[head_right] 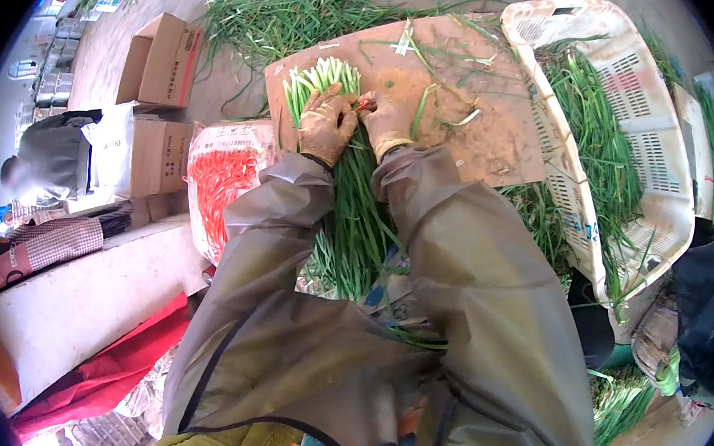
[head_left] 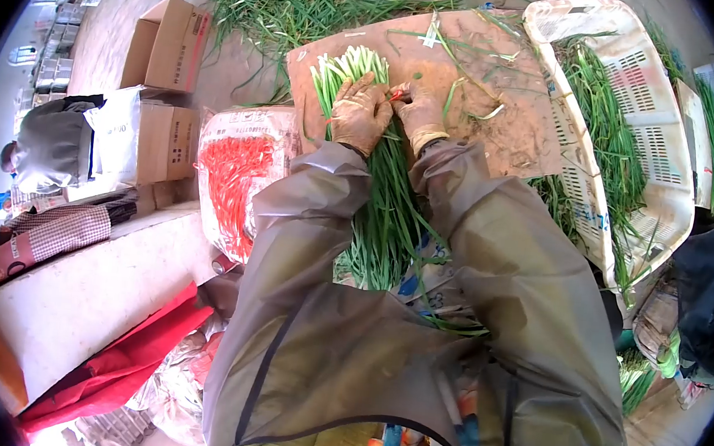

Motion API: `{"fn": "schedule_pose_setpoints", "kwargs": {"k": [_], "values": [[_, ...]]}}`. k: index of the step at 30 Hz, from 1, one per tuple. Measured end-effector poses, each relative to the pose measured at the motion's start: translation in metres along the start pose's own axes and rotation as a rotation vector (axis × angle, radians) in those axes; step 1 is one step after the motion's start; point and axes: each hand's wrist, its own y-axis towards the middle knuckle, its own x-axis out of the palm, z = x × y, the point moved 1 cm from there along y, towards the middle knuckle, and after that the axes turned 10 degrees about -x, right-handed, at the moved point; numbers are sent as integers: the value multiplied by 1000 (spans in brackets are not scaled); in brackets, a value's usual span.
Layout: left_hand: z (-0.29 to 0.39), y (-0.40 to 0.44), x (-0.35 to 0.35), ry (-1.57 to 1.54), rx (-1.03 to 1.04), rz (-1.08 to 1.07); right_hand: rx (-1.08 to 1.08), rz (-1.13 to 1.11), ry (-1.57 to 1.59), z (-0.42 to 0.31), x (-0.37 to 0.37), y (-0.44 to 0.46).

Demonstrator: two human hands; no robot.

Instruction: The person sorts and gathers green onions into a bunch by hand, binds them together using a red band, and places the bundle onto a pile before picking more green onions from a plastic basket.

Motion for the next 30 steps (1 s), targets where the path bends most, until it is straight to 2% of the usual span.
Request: {"fn": "schedule_pose_setpoints", "kwargs": {"k": [4,6,10,16,19,21,22,24,25,27,28,30], "values": [[0,0,1,3,3,13,-5,27,31,3,0,-1],[0,0,2,4,3,24,62,-11,-70,5,0,1],[5,-1,3,36,3,52,38,-41,-128,-9,-3,-3],[5,0,1,34,-19,23,29,24,204,5,-3,-4],[4,1,3,45,-16,32,61,-45,133,0,-9,-3],[2,0,2,11,-3,12,23,-76,-81,-4,-12,-4],[4,1,-1,12,-3,12,23,-77,-79,-16,-12,-5],[6,4,-7,-51,-47,-129,-128,-9,-613,-45,-14,-8],[5,7,-9,-50,-47,-127,-130,-9,-613,-54,-15,-10],[3,12,-17,-7,45,-266,-290,11,-553,-70,-17,-16],[11,18,-35,47,17,-397,-236,82,-583,-68,-17,-19],[25,23,-57,233,-30,-421,-212,162,-480,-58,-20,-16]]}}
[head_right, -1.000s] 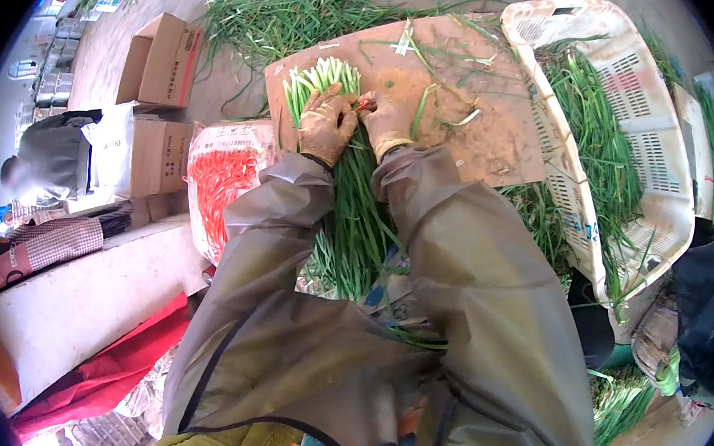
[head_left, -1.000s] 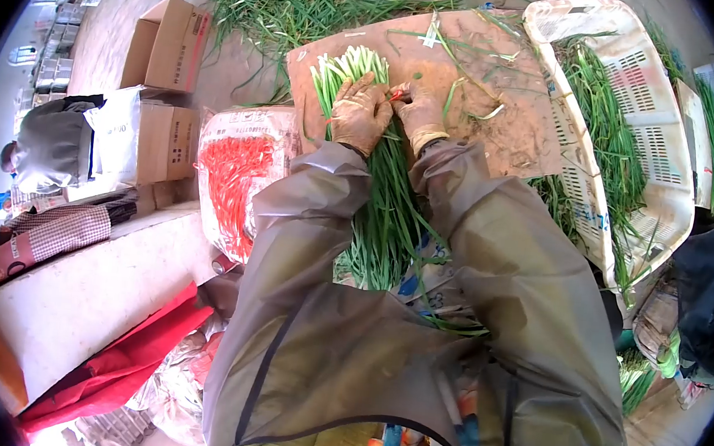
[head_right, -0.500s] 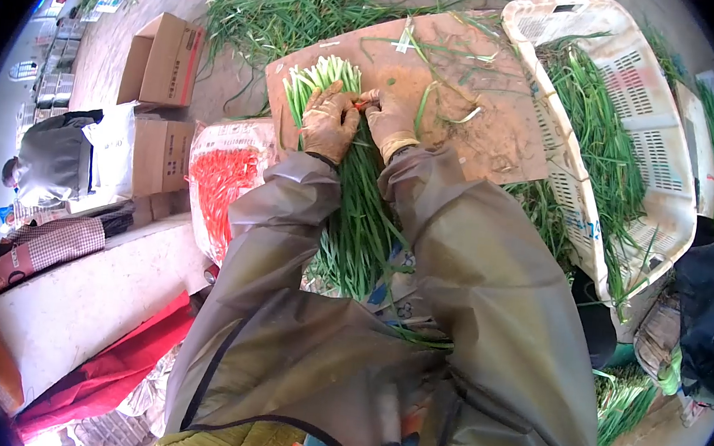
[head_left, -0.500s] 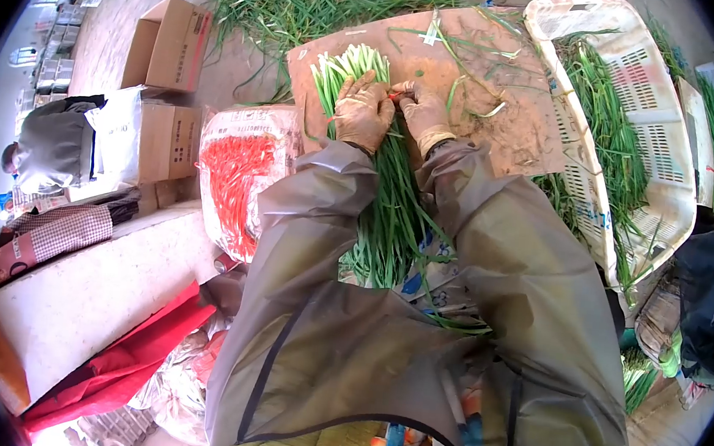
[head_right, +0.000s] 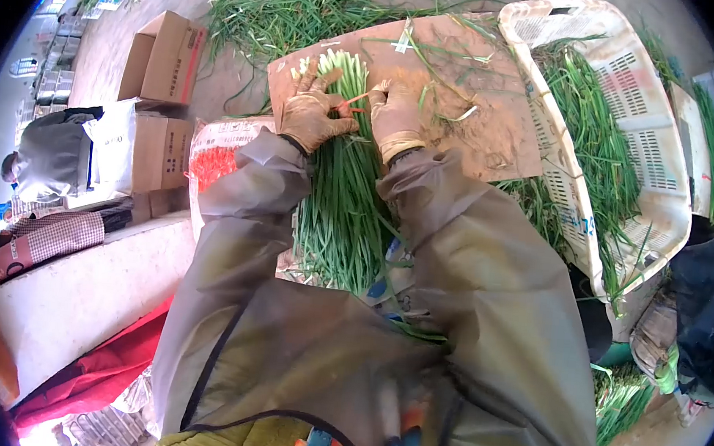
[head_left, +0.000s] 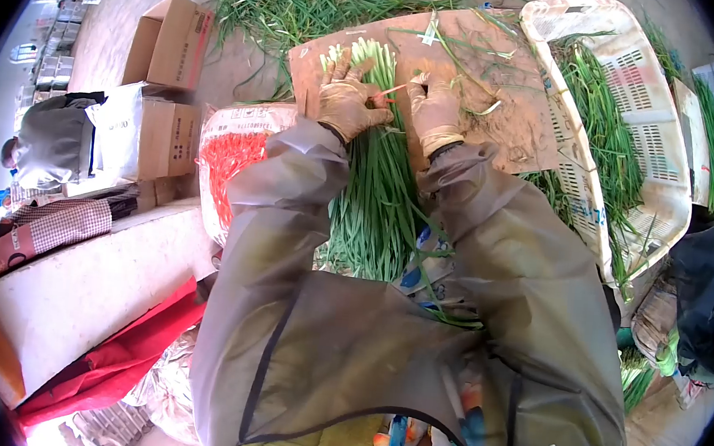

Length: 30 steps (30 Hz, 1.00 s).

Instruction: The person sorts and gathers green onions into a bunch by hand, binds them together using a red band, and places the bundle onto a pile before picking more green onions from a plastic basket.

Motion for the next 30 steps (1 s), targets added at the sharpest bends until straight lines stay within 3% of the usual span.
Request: {"fn": "schedule_pose_setpoints", "kwargs": {"k": [2,3,5,6,7,9,11,13,14,15,17,18,19,21,22,24,25,26,27,28,29,30], "values": [[1,-1,2,85,-3,13,6,108,157,22,17,-2],[-1,-4,12,-45,-78,105,1,106,156,12,10,1],[-8,-9,30,-177,-151,194,605,-43,989,-16,-5,7],[-12,-10,37,-374,-255,149,629,-69,1112,-15,-4,9],[-16,-11,44,-574,-360,102,627,-72,1109,-14,-3,10],[-9,-17,50,-541,-420,147,633,-222,989,-12,-1,12],[11,-19,45,-466,-613,119,396,-314,679,-37,2,12],[21,8,91,-783,-771,468,-192,-255,41,-57,33,-2],[26,21,114,-931,-802,671,-88,-465,88,-79,16,2],[9,18,119,-781,-642,597,-83,-463,86,-68,16,9],[-9,-3,100,-672,-323,449,279,-387,991,-36,9,38],[-10,-22,76,-714,-175,342,410,-331,897,-23,-1,46],[-4,-32,56,-1171,-143,193,535,-269,799,-12,-13,52],[-35,-36,84,-1357,-361,416,489,-189,588,9,-36,45],[-47,-40,83,-1360,-360,420,489,-329,300,19,-42,40],[-63,-45,83,-1091,-320,-74,355,-1007,-182,24,-43,31],[-67,-44,90,-1094,-313,-65,356,-874,-102,22,-37,8],[-72,-42,100,-1167,-351,-157,281,-977,-195,14,-28,-5],[-74,-39,101,-1236,-385,-247,271,-946,0,8,-25,-19],[-51,-47,77,-1281,-302,-151,230,-915,168,1,-26,-24],[-33,-57,54,-1438,-397,-168,230,-863,317,-5,-30,-29],[-19,-68,42,-1536,-353,-71,273,-733,511,-18,-37,-37]]}}
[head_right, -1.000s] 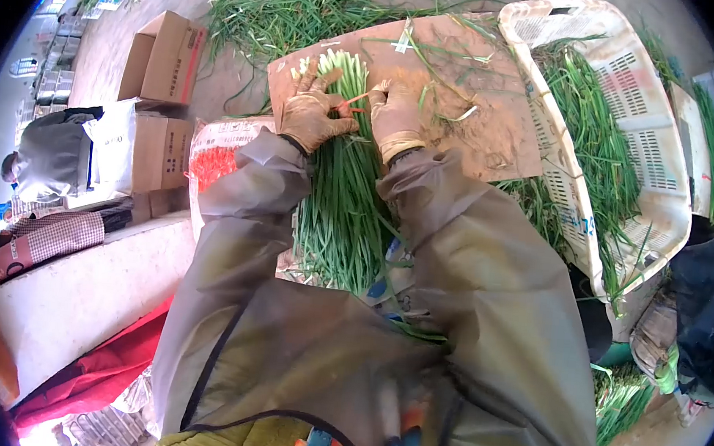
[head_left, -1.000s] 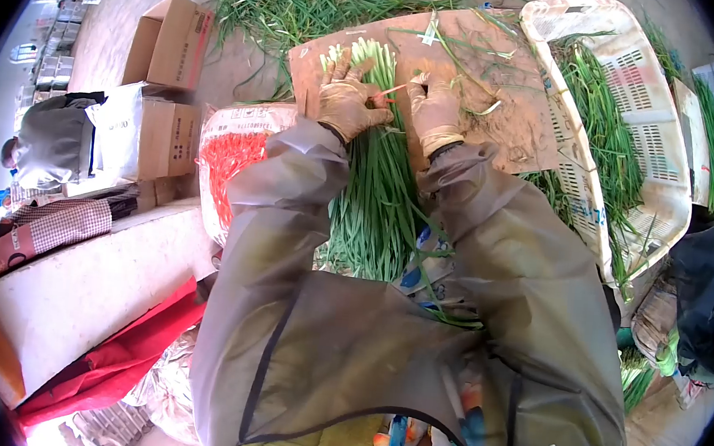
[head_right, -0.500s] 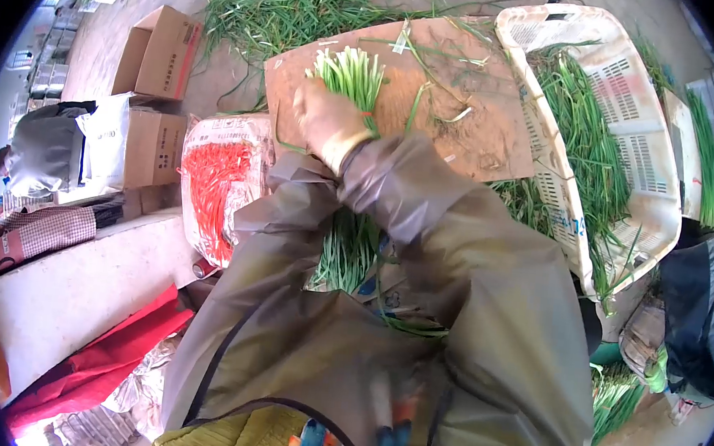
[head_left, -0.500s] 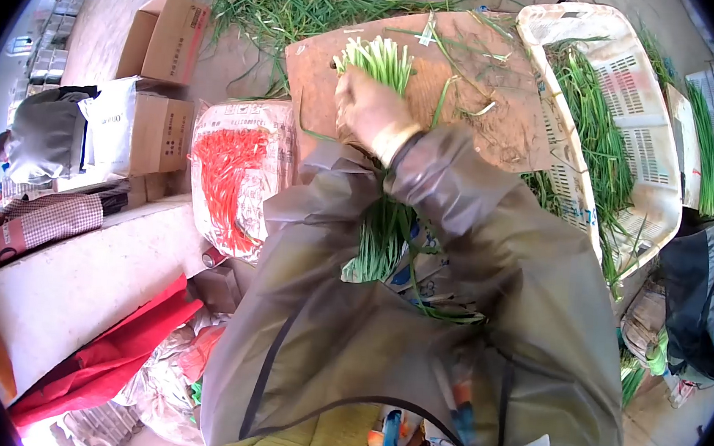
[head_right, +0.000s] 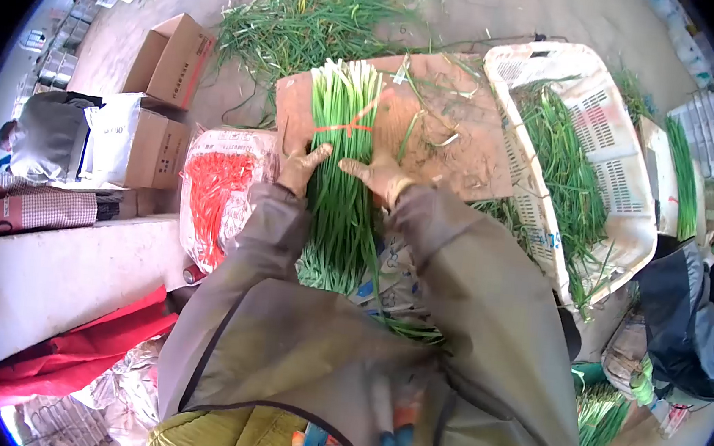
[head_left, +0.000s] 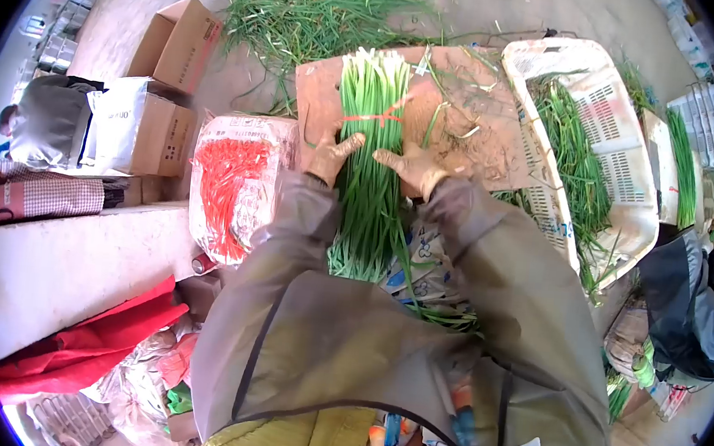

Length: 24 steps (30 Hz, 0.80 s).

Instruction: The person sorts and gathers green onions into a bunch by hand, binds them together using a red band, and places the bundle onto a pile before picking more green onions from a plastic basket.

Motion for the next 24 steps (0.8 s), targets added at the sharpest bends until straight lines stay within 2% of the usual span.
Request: {"fn": "schedule_pose_setpoints", "kwargs": {"k": [1,2,3,5,6,7,8,9,11,12,13,14,15,16,17,18,19,20,21,24], "values": [[7,-15,8,-105,88,21,-61,91,198,-13,9,-11],[19,-29,13,-94,211,-50,-146,229,189,-25,17,-18],[43,-53,31,-148,436,-46,-258,351,164,-47,20,-20],[48,-53,11,-109,183,-265,-217,322,21,-91,20,-34],[42,-42,5,-265,75,-396,-175,309,-57,-107,18,-37],[59,-55,18,-360,140,-346,-141,297,-138,-121,16,-37],[76,-63,34,-470,248,-339,-264,283,19,-131,17,-44],[87,-70,47,-581,347,-333,-442,213,-61,-137,14,-52],[96,-72,60,-777,325,-430,-547,215,-207,-135,18,-81],[94,-66,65,-920,289,-483,-435,126,-195,-138,17,-92],[97,-63,73,-1063,251,-538,-410,209,-258,-133,13,-97],[100,-60,82,-1111,241,-590,-426,229,-482,-137,-7,-97],[109,-67,97,-1214,168,-726,-401,220,-536,-154,-27,-96],[106,-63,107,-1292,177,-708,-376,209,-591,-172,-46,-95],[104,-58,118,-1369,186,-687,-313,170,-474,-199,-59,-94],[103,-55,130,-1378,187,-685,-251,88,-791,-231,-70,-90],[103,-52,142,-1423,165,-587,-181,-2,-1105,-262,-79,-83],[101,-51,153,-1470,136,-482,-139,-99,-1139,-281,-87,-71],[104,-55,165,-1503,188,-467,-92,-198,-1168,-301,-87,-62],[100,-59,188,-1650,214,-368,49,-401,-1577,-360,-59,-32]]}}
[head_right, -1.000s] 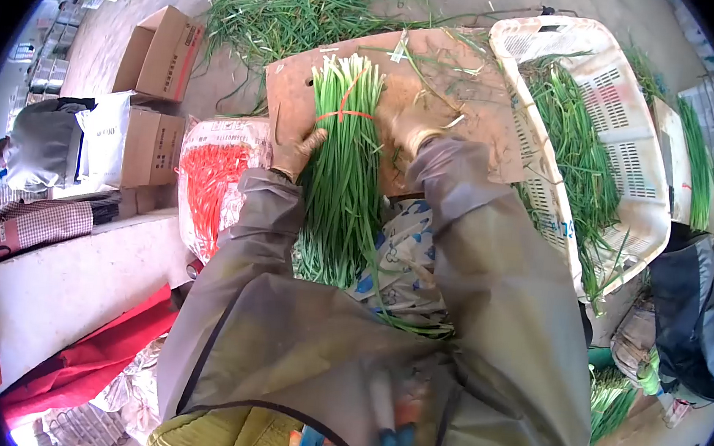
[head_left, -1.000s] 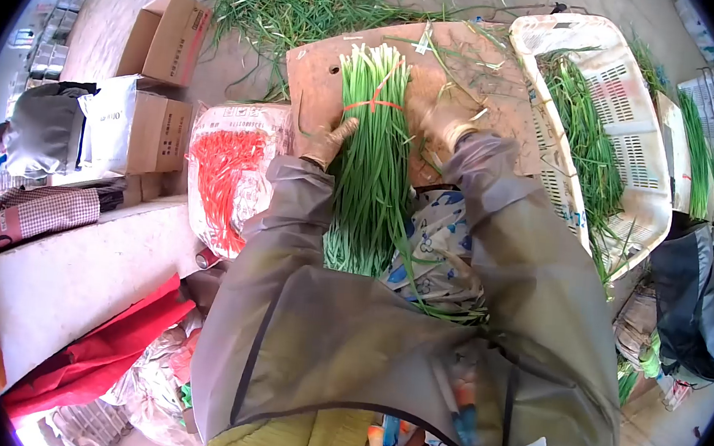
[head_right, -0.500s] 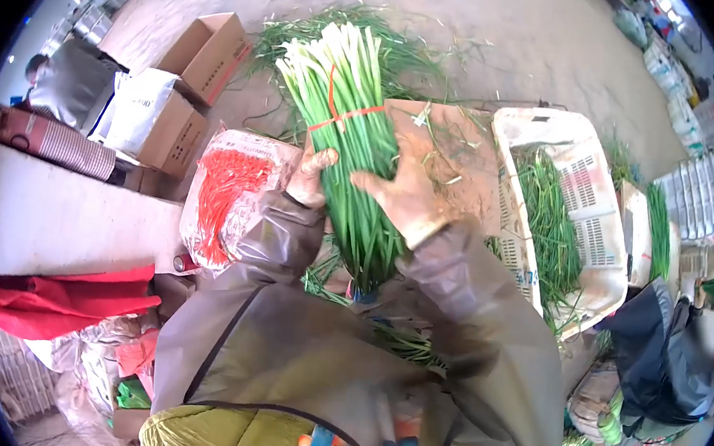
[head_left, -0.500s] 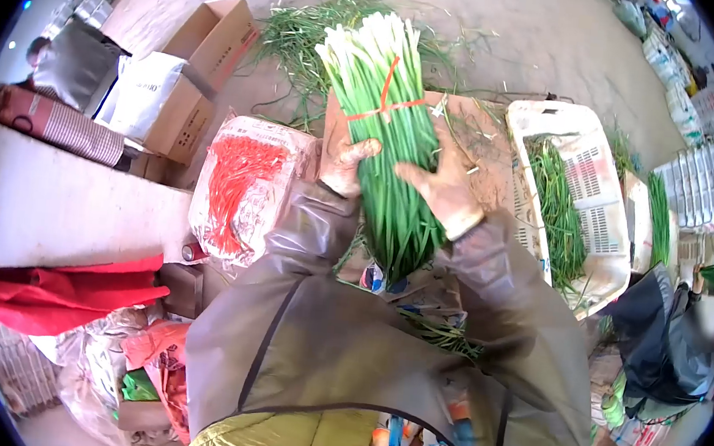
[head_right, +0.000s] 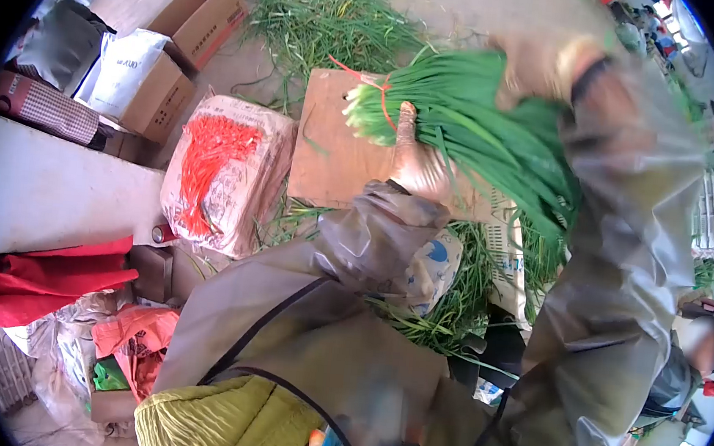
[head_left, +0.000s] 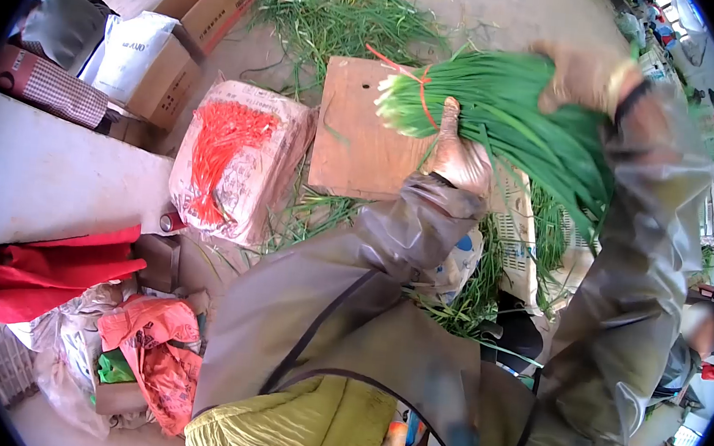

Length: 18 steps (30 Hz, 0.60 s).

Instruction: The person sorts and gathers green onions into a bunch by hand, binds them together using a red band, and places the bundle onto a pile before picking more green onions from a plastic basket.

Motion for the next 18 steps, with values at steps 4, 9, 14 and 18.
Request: {"fn": "schedule_pose_setpoints", "kwargs": {"k": [4,9,14,18], "values": [[-5,3,-30,-147,16,-130,24,-161,-377,-47,2,62],[19,14,-97,-210,-122,2,-46,-293,-432,-59,41,98],[19,11,-64,-248,-215,-73,21,70,-144,-39,81,51],[54,0,-23,272,-356,-83,95,626,272,-35,132,-1]]}}
